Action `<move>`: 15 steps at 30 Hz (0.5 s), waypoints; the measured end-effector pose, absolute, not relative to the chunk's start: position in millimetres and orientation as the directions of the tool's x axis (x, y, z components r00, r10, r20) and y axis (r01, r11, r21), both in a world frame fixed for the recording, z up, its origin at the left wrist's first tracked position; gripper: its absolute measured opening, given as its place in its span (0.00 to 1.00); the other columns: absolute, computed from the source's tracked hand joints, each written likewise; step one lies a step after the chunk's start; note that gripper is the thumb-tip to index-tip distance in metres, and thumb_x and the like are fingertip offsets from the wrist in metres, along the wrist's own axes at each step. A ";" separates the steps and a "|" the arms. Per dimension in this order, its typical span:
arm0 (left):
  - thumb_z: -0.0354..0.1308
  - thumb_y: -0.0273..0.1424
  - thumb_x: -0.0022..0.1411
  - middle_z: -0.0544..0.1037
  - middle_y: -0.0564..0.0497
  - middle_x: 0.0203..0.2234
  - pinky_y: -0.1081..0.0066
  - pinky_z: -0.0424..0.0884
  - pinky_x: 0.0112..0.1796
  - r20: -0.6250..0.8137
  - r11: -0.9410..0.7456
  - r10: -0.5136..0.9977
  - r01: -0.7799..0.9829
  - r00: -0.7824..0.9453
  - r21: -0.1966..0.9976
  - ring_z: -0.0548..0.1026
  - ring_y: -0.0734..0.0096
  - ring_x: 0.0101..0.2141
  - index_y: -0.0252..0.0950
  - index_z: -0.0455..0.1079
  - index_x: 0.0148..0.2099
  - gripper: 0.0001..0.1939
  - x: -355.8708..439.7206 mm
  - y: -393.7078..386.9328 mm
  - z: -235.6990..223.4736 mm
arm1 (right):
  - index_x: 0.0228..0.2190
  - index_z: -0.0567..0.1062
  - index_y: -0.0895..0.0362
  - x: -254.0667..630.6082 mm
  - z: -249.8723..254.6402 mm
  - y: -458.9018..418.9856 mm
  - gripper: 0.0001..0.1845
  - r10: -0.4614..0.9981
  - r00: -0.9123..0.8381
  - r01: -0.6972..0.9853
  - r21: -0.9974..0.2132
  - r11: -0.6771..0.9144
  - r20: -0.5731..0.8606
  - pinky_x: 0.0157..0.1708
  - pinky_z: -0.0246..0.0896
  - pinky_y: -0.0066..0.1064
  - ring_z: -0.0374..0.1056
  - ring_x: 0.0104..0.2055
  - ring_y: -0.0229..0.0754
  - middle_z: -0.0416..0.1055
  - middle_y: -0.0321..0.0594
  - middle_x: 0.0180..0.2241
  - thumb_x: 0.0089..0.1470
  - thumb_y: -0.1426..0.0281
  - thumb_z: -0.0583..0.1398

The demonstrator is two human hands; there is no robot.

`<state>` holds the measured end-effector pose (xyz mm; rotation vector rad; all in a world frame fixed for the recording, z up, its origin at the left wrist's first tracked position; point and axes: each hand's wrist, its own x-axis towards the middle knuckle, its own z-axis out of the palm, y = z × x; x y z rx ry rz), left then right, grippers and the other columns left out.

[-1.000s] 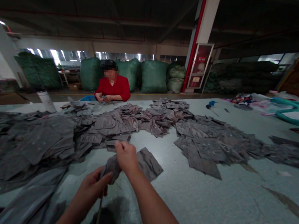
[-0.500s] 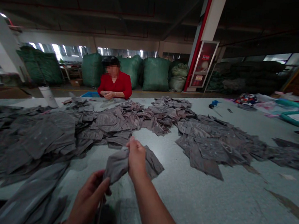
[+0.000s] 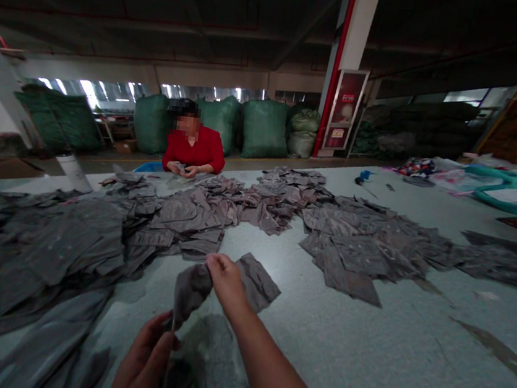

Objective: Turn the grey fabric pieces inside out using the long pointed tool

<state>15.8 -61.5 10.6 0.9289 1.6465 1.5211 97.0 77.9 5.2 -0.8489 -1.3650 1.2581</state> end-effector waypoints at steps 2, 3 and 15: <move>0.59 0.46 0.42 0.75 0.51 0.26 0.73 0.64 0.27 -0.026 0.053 0.891 0.048 -0.452 0.997 0.70 0.68 0.26 0.35 0.66 0.41 0.26 15.0 -52.9 19.7 | 0.34 0.73 0.55 94.3 22.8 83.8 0.14 0.920 -0.246 -0.152 -0.950 0.273 0.304 0.38 0.57 0.25 0.65 0.38 0.37 0.71 0.36 0.33 0.50 0.62 0.53; 0.59 0.45 0.43 0.73 0.53 0.23 0.74 0.63 0.25 -0.025 0.055 0.902 0.057 -0.430 0.997 0.69 0.70 0.24 0.35 0.66 0.39 0.24 14.8 -47.4 24.8 | 0.34 0.74 0.55 91.2 29.4 84.1 0.14 0.894 -0.292 -0.141 -0.940 0.312 0.340 0.37 0.57 0.25 0.65 0.37 0.37 0.71 0.36 0.33 0.51 0.62 0.53; 0.45 0.44 0.57 0.61 0.57 0.13 0.75 0.58 0.24 -0.026 0.078 0.963 0.185 -0.269 0.980 0.61 0.75 0.19 0.37 0.58 0.19 0.20 6.6 -48.0 16.8 | 0.17 0.63 0.58 86.1 17.8 47.7 0.22 0.870 -0.366 -0.058 -0.941 0.333 0.330 0.21 0.46 0.23 0.51 0.20 0.32 0.53 0.30 0.16 0.56 0.60 0.46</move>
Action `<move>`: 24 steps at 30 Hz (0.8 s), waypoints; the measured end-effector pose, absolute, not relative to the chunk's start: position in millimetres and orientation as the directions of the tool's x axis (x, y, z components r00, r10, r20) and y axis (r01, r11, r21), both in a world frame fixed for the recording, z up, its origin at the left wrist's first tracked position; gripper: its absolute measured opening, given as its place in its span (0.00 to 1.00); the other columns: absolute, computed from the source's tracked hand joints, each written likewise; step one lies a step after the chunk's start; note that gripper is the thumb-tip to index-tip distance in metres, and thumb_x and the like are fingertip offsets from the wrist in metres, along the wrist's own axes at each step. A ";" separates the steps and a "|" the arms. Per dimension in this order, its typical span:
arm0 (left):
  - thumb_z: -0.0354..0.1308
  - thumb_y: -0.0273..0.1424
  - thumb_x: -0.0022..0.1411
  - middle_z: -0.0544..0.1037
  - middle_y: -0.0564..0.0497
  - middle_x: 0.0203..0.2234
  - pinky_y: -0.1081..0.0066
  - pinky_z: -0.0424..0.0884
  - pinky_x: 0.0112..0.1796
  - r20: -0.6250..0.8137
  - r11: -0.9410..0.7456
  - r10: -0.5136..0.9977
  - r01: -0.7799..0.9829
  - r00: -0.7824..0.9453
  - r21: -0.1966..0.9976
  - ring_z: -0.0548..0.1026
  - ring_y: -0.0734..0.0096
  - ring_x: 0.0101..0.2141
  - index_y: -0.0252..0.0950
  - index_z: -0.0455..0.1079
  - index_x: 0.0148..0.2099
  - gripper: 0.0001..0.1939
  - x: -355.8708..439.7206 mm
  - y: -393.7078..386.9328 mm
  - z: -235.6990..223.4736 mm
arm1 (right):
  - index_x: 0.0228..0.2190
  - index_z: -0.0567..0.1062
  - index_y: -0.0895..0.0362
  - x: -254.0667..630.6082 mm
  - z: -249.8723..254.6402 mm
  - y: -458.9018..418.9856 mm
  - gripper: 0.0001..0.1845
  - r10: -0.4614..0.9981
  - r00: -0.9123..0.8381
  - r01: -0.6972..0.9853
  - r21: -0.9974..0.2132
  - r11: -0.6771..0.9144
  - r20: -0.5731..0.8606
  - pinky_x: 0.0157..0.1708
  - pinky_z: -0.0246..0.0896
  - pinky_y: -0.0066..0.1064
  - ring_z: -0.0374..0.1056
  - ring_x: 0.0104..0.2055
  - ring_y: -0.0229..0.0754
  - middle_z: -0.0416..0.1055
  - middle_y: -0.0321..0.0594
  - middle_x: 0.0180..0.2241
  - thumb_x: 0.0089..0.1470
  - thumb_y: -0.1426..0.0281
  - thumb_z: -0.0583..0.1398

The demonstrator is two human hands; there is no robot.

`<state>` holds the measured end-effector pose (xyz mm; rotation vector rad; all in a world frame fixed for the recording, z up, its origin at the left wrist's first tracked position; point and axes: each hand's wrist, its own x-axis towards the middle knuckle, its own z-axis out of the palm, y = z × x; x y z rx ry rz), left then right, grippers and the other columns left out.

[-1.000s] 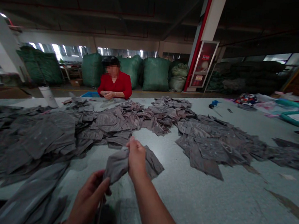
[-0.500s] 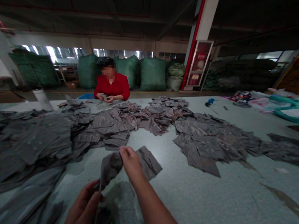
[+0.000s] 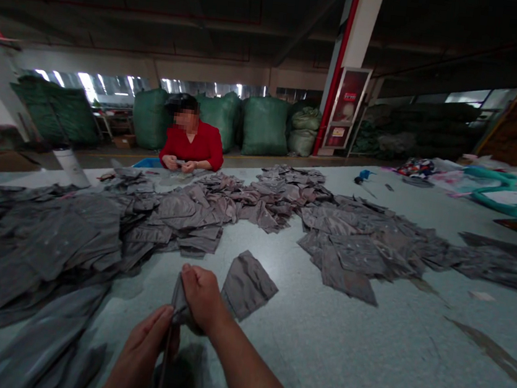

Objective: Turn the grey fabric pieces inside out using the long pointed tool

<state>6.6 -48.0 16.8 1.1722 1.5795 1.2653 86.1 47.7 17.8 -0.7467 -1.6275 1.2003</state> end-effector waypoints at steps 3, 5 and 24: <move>0.48 0.44 0.55 0.62 0.57 0.14 0.76 0.59 0.23 -0.022 0.083 0.960 0.212 -0.278 0.974 0.61 0.75 0.19 0.37 0.60 0.20 0.19 1.7 -53.0 13.1 | 0.17 0.61 0.58 88.1 15.1 43.2 0.21 0.864 -0.369 -0.014 -0.931 0.364 0.343 0.21 0.47 0.23 0.51 0.21 0.32 0.52 0.30 0.17 0.56 0.60 0.46; 0.47 0.44 0.55 0.66 0.55 0.18 0.75 0.61 0.24 -0.025 0.081 0.963 0.199 -0.268 0.977 0.65 0.73 0.22 0.37 0.65 0.25 0.17 -3.3 -50.4 15.8 | 0.19 0.63 0.58 91.5 10.0 44.0 0.20 0.865 -0.389 0.082 -0.923 0.376 0.318 0.22 0.48 0.22 0.53 0.22 0.33 0.55 0.30 0.18 0.56 0.59 0.47; 0.60 0.36 0.43 0.76 0.51 0.26 0.73 0.67 0.25 -0.097 0.101 0.931 -0.006 -0.352 0.995 0.72 0.68 0.26 0.33 0.65 0.41 0.22 1.8 -35.1 22.2 | 0.24 0.69 0.60 92.5 -33.3 14.3 0.17 0.933 -0.324 -0.063 -0.987 0.146 0.158 0.24 0.56 0.24 0.62 0.24 0.36 0.66 0.35 0.21 0.54 0.63 0.48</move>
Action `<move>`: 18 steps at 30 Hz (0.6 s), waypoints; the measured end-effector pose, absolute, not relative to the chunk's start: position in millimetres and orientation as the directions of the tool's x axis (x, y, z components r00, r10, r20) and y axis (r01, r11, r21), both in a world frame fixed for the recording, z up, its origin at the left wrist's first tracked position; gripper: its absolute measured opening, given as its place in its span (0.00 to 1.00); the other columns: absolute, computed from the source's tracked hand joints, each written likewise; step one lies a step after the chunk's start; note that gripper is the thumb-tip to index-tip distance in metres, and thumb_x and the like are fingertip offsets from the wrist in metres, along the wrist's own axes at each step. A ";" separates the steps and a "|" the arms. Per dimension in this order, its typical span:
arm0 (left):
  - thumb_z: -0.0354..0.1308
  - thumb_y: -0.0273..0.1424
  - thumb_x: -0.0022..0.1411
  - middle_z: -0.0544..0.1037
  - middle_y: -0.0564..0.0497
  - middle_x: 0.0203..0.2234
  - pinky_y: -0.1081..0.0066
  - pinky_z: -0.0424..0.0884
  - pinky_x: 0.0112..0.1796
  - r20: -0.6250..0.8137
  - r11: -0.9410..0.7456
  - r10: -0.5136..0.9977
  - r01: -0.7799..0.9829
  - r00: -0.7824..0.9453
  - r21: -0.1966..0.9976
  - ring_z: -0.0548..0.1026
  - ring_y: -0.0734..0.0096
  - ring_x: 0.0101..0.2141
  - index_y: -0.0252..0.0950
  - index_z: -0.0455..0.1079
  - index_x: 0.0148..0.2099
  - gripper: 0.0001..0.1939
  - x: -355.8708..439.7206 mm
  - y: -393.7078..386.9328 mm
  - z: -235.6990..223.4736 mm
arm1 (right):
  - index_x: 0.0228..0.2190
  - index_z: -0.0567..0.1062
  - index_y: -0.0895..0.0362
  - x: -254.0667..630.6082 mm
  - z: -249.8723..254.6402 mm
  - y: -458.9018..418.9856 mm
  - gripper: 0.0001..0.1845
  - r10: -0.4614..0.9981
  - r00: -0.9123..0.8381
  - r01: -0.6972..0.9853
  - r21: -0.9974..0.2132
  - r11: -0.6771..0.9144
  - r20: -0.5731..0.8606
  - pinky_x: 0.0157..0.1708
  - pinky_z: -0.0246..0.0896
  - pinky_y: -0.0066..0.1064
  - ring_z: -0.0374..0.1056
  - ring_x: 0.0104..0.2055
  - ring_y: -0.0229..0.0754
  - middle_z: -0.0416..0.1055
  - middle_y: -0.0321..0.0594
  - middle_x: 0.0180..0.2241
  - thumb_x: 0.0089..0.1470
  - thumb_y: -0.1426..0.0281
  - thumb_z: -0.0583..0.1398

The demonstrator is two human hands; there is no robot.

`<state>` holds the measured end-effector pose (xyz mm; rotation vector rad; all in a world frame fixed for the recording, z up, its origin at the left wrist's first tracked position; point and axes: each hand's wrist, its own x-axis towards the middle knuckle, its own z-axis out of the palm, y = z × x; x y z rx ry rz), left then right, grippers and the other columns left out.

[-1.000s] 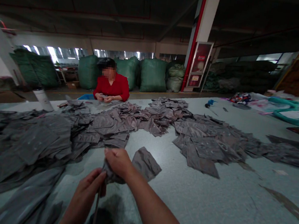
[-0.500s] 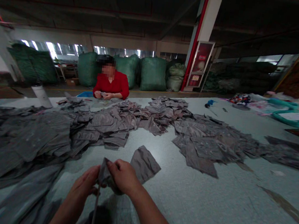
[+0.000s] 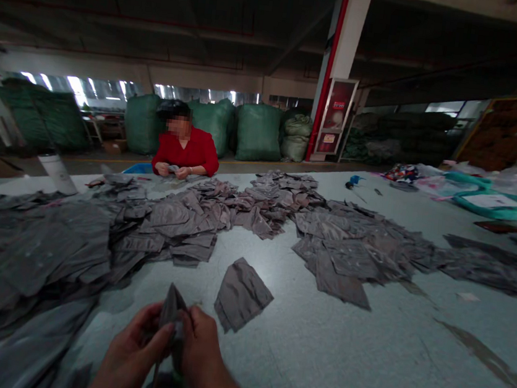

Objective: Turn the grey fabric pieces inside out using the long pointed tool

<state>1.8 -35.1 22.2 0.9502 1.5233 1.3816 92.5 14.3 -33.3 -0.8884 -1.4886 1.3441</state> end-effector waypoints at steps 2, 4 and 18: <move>0.59 0.36 0.44 0.76 0.49 0.30 0.71 0.68 0.31 -0.058 0.070 0.944 0.027 -0.324 0.997 0.73 0.65 0.31 0.33 0.65 0.40 0.19 1.6 -34.3 26.8 | 0.24 0.70 0.60 99.2 -30.0 21.1 0.14 0.906 -0.385 -0.026 -0.983 0.179 0.175 0.25 0.57 0.24 0.62 0.26 0.36 0.67 0.35 0.22 0.53 0.64 0.52; 0.57 0.34 0.46 0.76 0.48 0.32 0.70 0.68 0.34 -0.016 0.038 0.946 0.063 -0.325 0.997 0.73 0.65 0.34 0.33 0.65 0.40 0.17 3.2 -30.8 31.3 | 0.29 0.72 0.59 109.2 -13.6 33.5 0.11 0.862 -0.464 -0.024 -0.976 0.217 0.203 0.29 0.58 0.25 0.64 0.30 0.37 0.69 0.36 0.26 0.50 0.64 0.55; 0.51 0.34 0.51 0.75 0.51 0.24 0.72 0.67 0.28 0.042 0.024 0.950 0.208 -0.308 0.978 0.72 0.66 0.28 0.35 0.68 0.35 0.11 14.4 -28.7 23.4 | 0.17 0.59 0.57 90.0 -5.5 38.6 0.21 0.928 -0.221 0.106 -0.939 0.328 0.300 0.18 0.43 0.23 0.51 0.19 0.32 0.52 0.29 0.15 0.53 0.57 0.48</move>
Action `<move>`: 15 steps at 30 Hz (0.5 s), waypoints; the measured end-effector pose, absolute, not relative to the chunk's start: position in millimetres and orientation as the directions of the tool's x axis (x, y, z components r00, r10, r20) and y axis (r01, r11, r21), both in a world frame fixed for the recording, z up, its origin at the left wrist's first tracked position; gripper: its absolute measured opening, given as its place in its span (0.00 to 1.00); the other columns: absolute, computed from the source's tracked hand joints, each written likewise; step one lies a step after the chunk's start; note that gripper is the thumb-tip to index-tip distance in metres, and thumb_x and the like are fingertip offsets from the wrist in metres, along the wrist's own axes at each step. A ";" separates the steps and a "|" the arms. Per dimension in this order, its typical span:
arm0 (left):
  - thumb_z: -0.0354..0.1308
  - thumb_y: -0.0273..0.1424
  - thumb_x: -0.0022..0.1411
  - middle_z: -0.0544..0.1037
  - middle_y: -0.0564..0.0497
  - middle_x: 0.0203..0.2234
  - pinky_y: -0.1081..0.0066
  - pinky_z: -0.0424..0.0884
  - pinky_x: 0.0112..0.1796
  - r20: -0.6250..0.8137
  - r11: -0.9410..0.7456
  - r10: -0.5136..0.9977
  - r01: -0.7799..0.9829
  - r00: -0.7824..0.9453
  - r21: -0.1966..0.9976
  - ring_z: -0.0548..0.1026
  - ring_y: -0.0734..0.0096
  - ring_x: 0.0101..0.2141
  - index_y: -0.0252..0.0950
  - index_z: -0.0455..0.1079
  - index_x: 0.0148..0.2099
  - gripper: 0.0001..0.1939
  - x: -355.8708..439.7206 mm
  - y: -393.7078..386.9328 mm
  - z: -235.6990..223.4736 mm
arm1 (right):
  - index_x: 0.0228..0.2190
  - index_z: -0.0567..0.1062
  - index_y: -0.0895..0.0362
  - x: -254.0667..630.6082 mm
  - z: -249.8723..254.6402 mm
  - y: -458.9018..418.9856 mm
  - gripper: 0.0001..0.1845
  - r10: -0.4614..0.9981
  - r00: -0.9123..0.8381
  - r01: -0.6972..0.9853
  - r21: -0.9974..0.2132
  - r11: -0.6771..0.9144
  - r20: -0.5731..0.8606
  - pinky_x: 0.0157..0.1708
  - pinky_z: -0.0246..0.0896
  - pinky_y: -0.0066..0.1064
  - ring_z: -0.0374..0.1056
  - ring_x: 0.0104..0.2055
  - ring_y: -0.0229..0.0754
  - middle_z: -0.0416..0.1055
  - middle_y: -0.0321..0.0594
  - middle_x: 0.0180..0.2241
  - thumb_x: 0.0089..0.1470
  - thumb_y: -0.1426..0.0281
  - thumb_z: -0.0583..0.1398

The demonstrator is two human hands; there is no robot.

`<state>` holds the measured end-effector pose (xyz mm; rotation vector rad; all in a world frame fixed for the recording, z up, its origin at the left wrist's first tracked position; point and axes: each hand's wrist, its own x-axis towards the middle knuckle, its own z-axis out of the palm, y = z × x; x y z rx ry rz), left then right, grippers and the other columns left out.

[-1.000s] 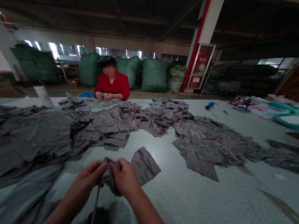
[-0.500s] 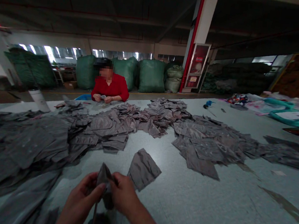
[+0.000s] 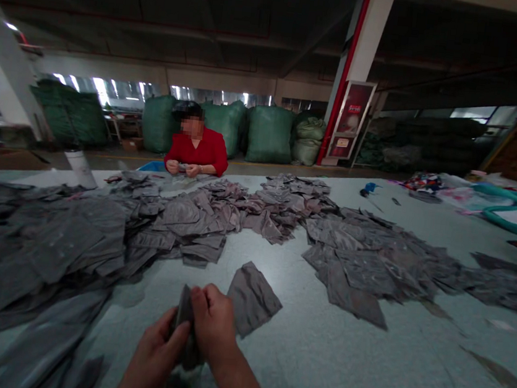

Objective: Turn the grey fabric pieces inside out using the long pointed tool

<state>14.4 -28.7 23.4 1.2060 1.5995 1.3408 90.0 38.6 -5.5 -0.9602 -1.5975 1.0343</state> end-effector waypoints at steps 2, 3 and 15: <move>0.52 0.37 0.51 0.75 0.50 0.25 0.72 0.67 0.31 0.018 0.019 0.955 0.121 -0.297 0.992 0.72 0.65 0.30 0.34 0.69 0.33 0.12 16.2 -36.2 18.9 | 0.17 0.57 0.57 88.2 -14.8 30.5 0.22 0.944 -0.205 0.022 -0.963 0.269 0.259 0.19 0.45 0.23 0.50 0.20 0.32 0.51 0.29 0.16 0.54 0.55 0.46; 0.52 0.38 0.51 0.76 0.50 0.26 0.71 0.67 0.33 0.008 0.021 0.958 0.096 -0.288 0.995 0.72 0.65 0.31 0.34 0.69 0.34 0.13 16.3 -38.8 17.9 | 0.17 0.57 0.56 87.8 -16.4 28.4 0.22 0.946 -0.210 -0.010 -0.968 0.249 0.246 0.19 0.46 0.24 0.50 0.20 0.32 0.50 0.29 0.16 0.54 0.55 0.46; 0.54 0.40 0.51 0.71 0.54 0.22 0.75 0.66 0.28 0.058 -0.035 0.946 0.079 -0.320 0.996 0.70 0.71 0.26 0.34 0.68 0.31 0.13 2.2 -12.8 34.3 | 0.19 0.58 0.56 84.6 -17.4 6.2 0.22 0.961 -0.222 -0.144 -0.980 0.136 0.166 0.20 0.48 0.24 0.50 0.21 0.33 0.53 0.30 0.18 0.53 0.52 0.47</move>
